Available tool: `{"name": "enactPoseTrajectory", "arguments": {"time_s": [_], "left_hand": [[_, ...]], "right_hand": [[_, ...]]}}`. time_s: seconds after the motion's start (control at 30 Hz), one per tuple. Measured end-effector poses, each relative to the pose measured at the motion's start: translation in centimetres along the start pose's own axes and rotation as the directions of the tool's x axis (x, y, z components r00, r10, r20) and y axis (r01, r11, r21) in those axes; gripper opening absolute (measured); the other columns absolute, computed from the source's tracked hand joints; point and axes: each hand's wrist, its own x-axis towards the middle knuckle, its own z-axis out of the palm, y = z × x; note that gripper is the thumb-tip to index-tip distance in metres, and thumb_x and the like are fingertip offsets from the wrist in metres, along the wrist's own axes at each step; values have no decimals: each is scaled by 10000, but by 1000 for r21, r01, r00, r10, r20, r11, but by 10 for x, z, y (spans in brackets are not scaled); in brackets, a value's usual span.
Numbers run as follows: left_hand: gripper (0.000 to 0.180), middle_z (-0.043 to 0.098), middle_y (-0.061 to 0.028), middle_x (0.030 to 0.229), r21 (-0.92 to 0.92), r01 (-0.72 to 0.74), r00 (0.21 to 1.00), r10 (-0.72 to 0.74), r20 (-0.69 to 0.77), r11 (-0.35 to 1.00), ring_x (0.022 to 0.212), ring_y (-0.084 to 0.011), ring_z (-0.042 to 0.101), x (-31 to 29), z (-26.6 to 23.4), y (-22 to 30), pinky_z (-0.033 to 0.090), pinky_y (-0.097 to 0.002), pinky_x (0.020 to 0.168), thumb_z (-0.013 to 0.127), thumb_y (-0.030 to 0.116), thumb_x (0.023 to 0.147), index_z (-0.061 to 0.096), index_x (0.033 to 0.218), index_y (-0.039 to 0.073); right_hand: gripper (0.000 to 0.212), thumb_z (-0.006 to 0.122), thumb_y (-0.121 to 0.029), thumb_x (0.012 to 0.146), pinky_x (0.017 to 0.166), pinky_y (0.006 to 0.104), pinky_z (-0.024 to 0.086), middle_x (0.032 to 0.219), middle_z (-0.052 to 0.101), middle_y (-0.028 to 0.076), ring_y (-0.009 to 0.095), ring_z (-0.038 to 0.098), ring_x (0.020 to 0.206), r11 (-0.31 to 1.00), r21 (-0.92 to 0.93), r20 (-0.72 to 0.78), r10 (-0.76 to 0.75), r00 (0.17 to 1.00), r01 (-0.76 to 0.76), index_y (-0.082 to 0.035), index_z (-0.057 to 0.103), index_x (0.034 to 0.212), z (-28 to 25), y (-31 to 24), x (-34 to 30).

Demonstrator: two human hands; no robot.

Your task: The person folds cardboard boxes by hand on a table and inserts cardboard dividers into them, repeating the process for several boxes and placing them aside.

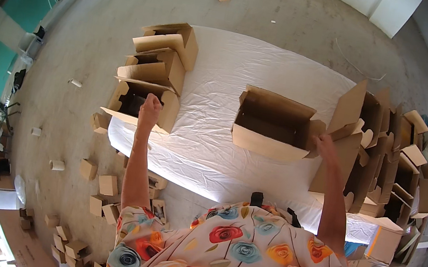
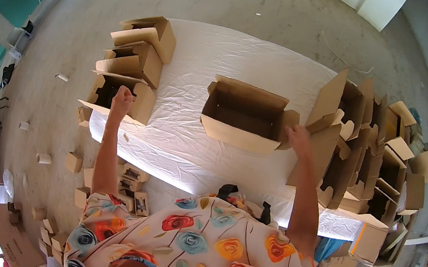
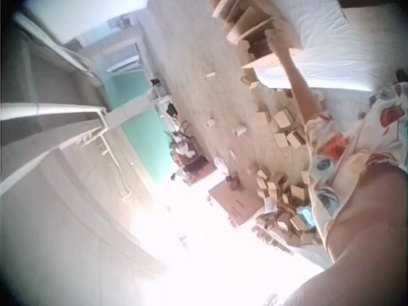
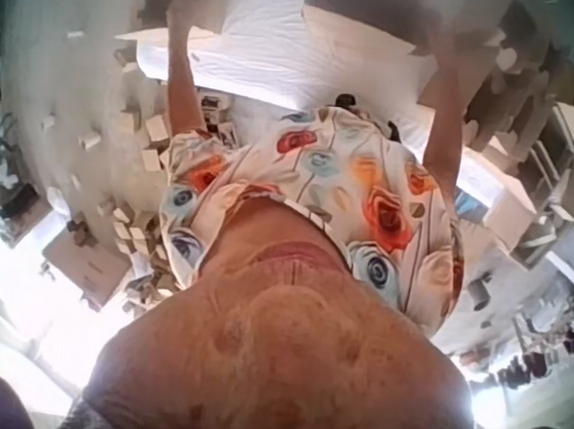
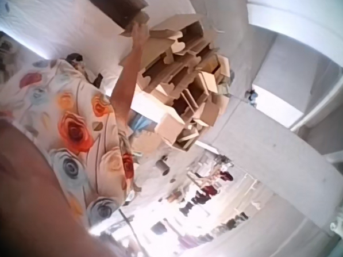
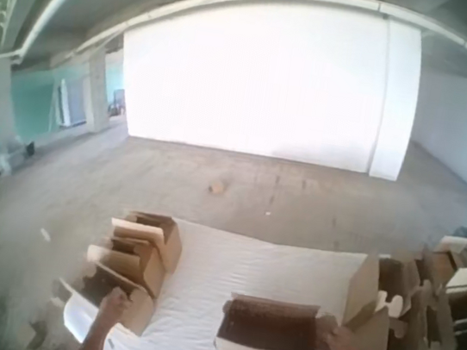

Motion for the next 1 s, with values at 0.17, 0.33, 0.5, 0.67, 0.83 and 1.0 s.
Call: {"name": "enactPoseTrajectory", "arguments": {"time_s": [0.17, 0.33, 0.5, 0.67, 0.83, 1.0], "left_hand": [[242, 577, -197, 882, -25, 161, 984, -158, 87, 987, 823, -306, 586, 2, 11, -13, 467, -352, 699, 460, 39, 772, 463, 1009, -11], [545, 553, -234, 1028, 239, 70, 886, -171, 432, 968, 972, -362, 524, 19, 15, -126, 427, -384, 818, 598, 161, 691, 424, 1196, 53], [872, 347, -158, 1313, 550, 68, 587, -479, 653, 832, 1186, -332, 366, 20, 12, -64, 349, -391, 948, 581, 437, 714, 65, 1368, 179], [772, 351, -133, 1318, 473, 22, 500, -419, 758, 881, 1178, -322, 374, 45, 21, -102, 370, -382, 923, 593, 416, 703, 203, 1340, 219], [704, 386, -137, 1290, 557, 28, 402, -520, 754, 830, 1147, -326, 404, 52, 19, -176, 392, -403, 895, 606, 403, 692, 308, 1298, 207], [687, 384, -148, 1285, 533, -60, 398, -470, 788, 844, 1129, -332, 416, 20, 17, -166, 397, -411, 886, 610, 401, 689, 328, 1284, 204]], "right_hand": [[372, 542, -276, 778, 510, 353, 369, 543, 445, 126, 166, 460, 532, 992, 72, 24, 105, 994, -106, 64, 495, 636, 14, 16, -13], [354, 548, -252, 787, 465, 326, 329, 512, 411, 54, 126, 397, 493, 984, 158, 9, 86, 996, -87, 29, 473, 585, 17, -5, -20], [351, 553, -258, 789, 474, 328, 330, 524, 413, 59, 132, 398, 501, 975, 159, 14, 157, 987, -157, 19, 478, 586, 10, -4, -29], [359, 568, -273, 775, 536, 380, 383, 576, 481, 178, 221, 473, 538, 951, 211, -25, 238, 971, -227, 61, 506, 656, 32, 31, -23], [357, 571, -269, 773, 529, 372, 382, 571, 478, 169, 213, 473, 540, 963, 188, -77, 209, 975, -192, 56, 500, 643, 37, 25, -27], [361, 565, -257, 771, 508, 367, 371, 554, 450, 154, 208, 451, 521, 919, 281, -69, 305, 950, -275, 57, 472, 617, 23, -1, -43]]}}
